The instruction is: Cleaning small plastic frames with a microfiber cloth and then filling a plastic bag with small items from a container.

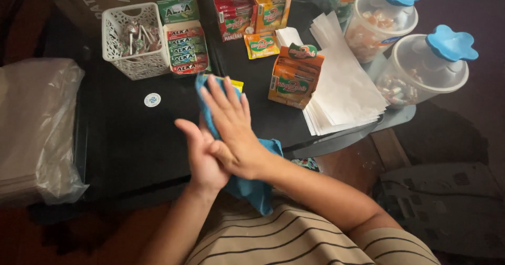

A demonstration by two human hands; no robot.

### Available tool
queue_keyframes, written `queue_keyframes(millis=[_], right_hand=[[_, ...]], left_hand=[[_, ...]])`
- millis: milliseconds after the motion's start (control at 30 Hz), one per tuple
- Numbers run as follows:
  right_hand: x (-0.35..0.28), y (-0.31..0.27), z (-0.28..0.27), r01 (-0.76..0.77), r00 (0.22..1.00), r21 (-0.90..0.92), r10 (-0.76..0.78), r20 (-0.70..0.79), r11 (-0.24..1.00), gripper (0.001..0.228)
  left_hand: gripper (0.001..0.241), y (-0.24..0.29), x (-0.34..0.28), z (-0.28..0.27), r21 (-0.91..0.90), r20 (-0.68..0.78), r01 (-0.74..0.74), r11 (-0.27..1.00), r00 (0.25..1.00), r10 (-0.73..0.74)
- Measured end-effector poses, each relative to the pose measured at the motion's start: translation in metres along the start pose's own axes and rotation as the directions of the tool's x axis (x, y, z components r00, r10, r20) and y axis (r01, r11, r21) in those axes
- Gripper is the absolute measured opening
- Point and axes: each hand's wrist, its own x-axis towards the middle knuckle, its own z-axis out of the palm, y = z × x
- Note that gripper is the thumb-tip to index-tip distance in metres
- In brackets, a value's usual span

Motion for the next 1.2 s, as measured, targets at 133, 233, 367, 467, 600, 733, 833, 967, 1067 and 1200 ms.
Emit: queue_keyframes(millis=[133, 233, 367, 467, 600, 733, 833, 967, 1067, 1200], right_hand=[[-0.002, 0.004, 0.001, 0.165, 0.957, -0.129, -0.128, 0.259, 0.978, 0.078], [-0.006, 0.006, 0.000, 0.282, 0.883, -0.190, -0.178, 0.434, 0.940, 0.092], [-0.005, 0.006, -0.007, 0.424, 0.813, -0.347, -0.183, 0.553, 0.836, 0.105], [0.002, 0.025, -0.011, 0.484, 0.813, -0.419, -0.217, 0.540, 0.769, 0.107], [0.003, 0.019, -0.009, 0.400, 0.869, -0.450, -0.175, 0.463, 0.799, 0.101], [-0.002, 0.023, -0.009, 0.282, 0.915, -0.529, -0.057, 0.401, 0.800, 0.089], [-0.004, 0.029, -0.008, 0.226, 0.914, -0.616, 0.054, 0.401, 0.754, 0.077], [-0.006, 0.034, -0.004, 0.263, 0.919, -0.670, 0.032, 0.394, 0.694, 0.069], [-0.009, 0.048, -0.003, 0.345, 0.914, -0.650, -0.083, 0.398, 0.678, 0.060], [-0.013, 0.064, 0.002, 0.391, 0.915, -0.658, -0.191, 0.356, 0.644, 0.041]], left_hand=[[0.082, -0.001, -0.003, -0.013, -0.001, 0.122, -0.028, 1.000, 0.992, 0.028], [0.082, 0.011, -0.001, -0.015, -0.116, 0.100, 0.035, 0.993, 0.995, -0.023], [0.074, 0.024, 0.005, -0.011, -0.100, 0.015, 0.051, 0.994, 0.999, -0.049], [0.058, 0.027, 0.019, -0.023, -0.045, 0.094, 0.122, 0.992, 0.989, -0.117], [0.040, 0.022, 0.037, -0.052, 0.100, 0.076, 0.106, 0.989, 0.991, -0.114], [0.056, 0.019, 0.043, -0.065, 0.291, 0.119, 0.007, 0.957, 0.992, -0.043], [0.056, 0.023, 0.055, -0.072, 0.428, 0.136, -0.127, 0.895, 0.988, 0.075], [0.051, 0.032, 0.073, -0.057, 0.770, 0.364, -0.463, 0.439, 0.884, 0.295], [0.050, 0.044, 0.072, -0.001, 0.781, 0.622, -0.611, -0.132, 0.743, 0.245], [0.050, 0.011, 0.089, 0.040, 0.676, 0.736, -0.732, -0.078, 0.666, 0.123]])
